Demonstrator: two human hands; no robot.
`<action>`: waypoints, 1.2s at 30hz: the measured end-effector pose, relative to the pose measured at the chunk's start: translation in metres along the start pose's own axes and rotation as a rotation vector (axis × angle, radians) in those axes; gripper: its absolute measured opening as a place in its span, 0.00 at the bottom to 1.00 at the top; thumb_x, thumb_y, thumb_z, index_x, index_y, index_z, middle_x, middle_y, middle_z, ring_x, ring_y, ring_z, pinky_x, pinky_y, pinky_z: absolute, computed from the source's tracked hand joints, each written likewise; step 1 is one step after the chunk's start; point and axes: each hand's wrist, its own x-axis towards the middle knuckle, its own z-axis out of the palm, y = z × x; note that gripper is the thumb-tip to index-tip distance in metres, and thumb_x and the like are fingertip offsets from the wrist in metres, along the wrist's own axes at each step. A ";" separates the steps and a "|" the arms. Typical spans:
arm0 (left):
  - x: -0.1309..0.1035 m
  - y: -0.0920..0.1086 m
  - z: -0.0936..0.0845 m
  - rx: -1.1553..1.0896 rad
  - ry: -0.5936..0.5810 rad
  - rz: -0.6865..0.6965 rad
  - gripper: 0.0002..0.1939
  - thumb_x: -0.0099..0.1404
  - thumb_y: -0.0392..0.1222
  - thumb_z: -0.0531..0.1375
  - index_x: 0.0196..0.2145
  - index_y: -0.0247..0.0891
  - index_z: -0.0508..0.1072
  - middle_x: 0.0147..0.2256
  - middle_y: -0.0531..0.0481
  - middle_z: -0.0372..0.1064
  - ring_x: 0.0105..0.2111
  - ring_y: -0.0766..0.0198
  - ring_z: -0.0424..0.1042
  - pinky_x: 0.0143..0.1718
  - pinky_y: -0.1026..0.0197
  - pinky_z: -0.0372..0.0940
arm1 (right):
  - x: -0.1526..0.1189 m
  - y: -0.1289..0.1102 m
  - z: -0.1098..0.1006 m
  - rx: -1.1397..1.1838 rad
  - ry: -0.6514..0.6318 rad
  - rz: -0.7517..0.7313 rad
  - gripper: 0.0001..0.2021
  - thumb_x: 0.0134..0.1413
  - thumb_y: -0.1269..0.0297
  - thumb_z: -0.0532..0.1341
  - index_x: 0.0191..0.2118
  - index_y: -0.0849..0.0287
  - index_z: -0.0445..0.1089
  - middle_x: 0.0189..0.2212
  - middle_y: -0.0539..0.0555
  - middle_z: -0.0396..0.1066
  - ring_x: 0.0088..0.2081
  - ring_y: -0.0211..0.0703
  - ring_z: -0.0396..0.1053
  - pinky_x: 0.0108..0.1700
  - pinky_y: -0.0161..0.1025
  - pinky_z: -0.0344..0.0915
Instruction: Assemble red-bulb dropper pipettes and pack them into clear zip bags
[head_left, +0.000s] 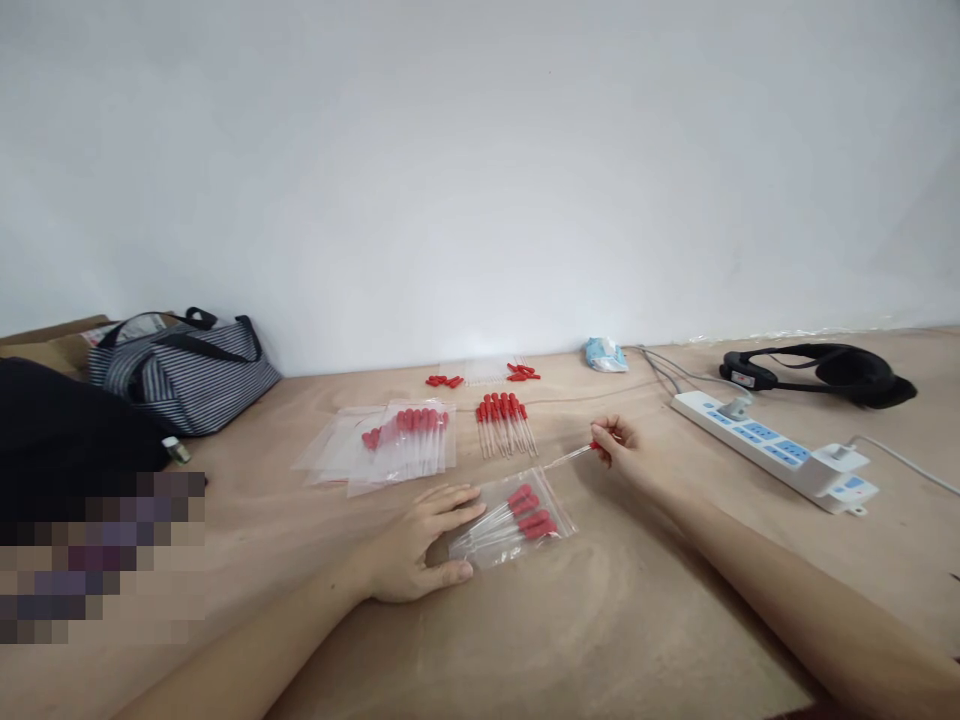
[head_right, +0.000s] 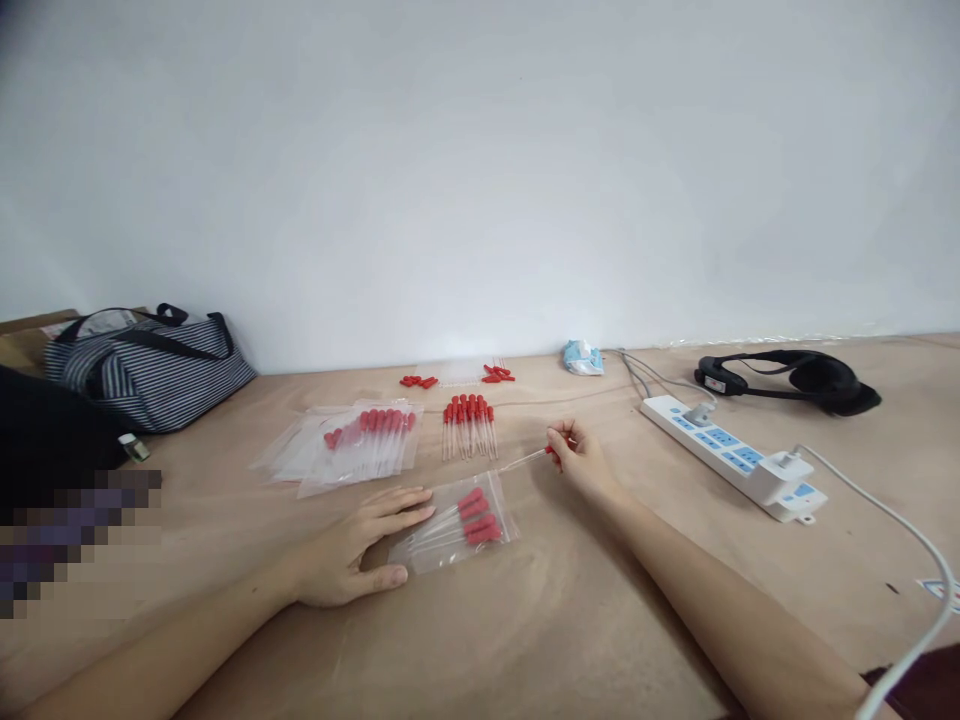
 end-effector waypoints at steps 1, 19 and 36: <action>0.000 0.000 0.000 0.004 -0.005 -0.001 0.30 0.58 0.55 0.54 0.56 0.45 0.54 0.59 0.48 0.45 0.57 0.49 0.45 0.55 0.43 0.44 | -0.002 -0.002 -0.003 0.009 0.003 0.005 0.18 0.39 0.48 0.59 0.29 0.59 0.58 0.16 0.44 0.60 0.16 0.30 0.55 0.17 0.30 0.52; 0.001 0.001 -0.001 0.045 -0.029 -0.013 0.30 0.58 0.56 0.53 0.57 0.45 0.53 0.59 0.47 0.44 0.58 0.50 0.45 0.55 0.44 0.44 | -0.033 -0.010 0.017 0.122 -0.234 0.145 0.17 0.37 0.51 0.63 0.26 0.59 0.59 0.17 0.44 0.60 0.18 0.29 0.58 0.21 0.30 0.57; 0.001 0.001 -0.001 0.012 0.025 0.036 0.29 0.58 0.53 0.54 0.56 0.47 0.55 0.58 0.49 0.48 0.57 0.51 0.48 0.55 0.44 0.45 | -0.047 -0.022 0.032 -0.059 -0.579 0.293 0.14 0.33 0.59 0.66 0.25 0.62 0.65 0.12 0.43 0.62 0.13 0.28 0.59 0.14 0.26 0.56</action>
